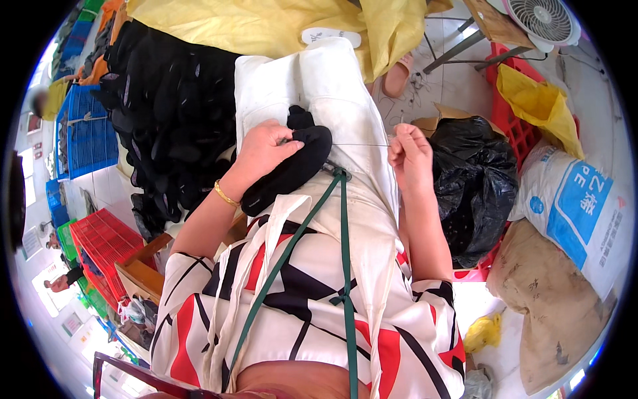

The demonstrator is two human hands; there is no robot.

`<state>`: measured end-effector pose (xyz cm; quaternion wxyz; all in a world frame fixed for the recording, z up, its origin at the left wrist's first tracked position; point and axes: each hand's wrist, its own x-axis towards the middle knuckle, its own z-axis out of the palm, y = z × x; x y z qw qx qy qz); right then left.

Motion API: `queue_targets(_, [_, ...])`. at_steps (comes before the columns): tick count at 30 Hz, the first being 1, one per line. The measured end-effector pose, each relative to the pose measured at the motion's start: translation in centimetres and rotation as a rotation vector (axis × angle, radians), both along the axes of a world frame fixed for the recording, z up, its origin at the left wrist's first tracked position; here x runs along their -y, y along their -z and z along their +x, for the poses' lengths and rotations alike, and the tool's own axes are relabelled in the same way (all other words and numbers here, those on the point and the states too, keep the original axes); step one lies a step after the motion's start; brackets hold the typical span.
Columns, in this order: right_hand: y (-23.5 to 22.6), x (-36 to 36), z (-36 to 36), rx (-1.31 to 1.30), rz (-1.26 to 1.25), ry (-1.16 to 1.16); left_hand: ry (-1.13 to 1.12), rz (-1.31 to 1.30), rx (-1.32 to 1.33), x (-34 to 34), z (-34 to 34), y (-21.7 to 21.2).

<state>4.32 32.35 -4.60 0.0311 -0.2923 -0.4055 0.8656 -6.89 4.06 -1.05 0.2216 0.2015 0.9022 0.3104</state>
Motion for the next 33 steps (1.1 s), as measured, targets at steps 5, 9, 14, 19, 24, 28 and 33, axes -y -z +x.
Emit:
queue_targets(5, [-9.3,-2.6,2.1,-0.55,-0.171,0.005,0.038,0.127,-0.21,0.5,0.0,1.7])
queue_targets(9, [-14.2,-1.9,3.8,-0.934,-0.003,-0.243,0.041,0.11,-0.172,0.1,0.0,0.3])
queue_targets(14, [-14.6,-1.0,2.4,-1.129,-0.268,-0.739,0.044,-0.121,-0.052,-2.2,0.7,-4.5])
queue_targets(19, [-13.6,-1.0,1.0,-1.15,-0.354,-1.081,0.093,0.024,0.013,-1.7,1.8,-0.9])
queue_targets(24, [-10.6,-2.9,3.2,-0.227,0.168,-0.913,-0.49,0.717,1.027,0.4,0.9,-0.1])
queue_targets(28, [-5.7,1.3,0.8,-0.226,0.61,-0.819,-0.453,0.68,1.065,1.4,0.8,0.2])
queue_targets(33, [-4.7,7.7,-3.0,-0.516,1.219,-0.689,-0.11,0.18,0.246,1.5,1.6,-0.8])
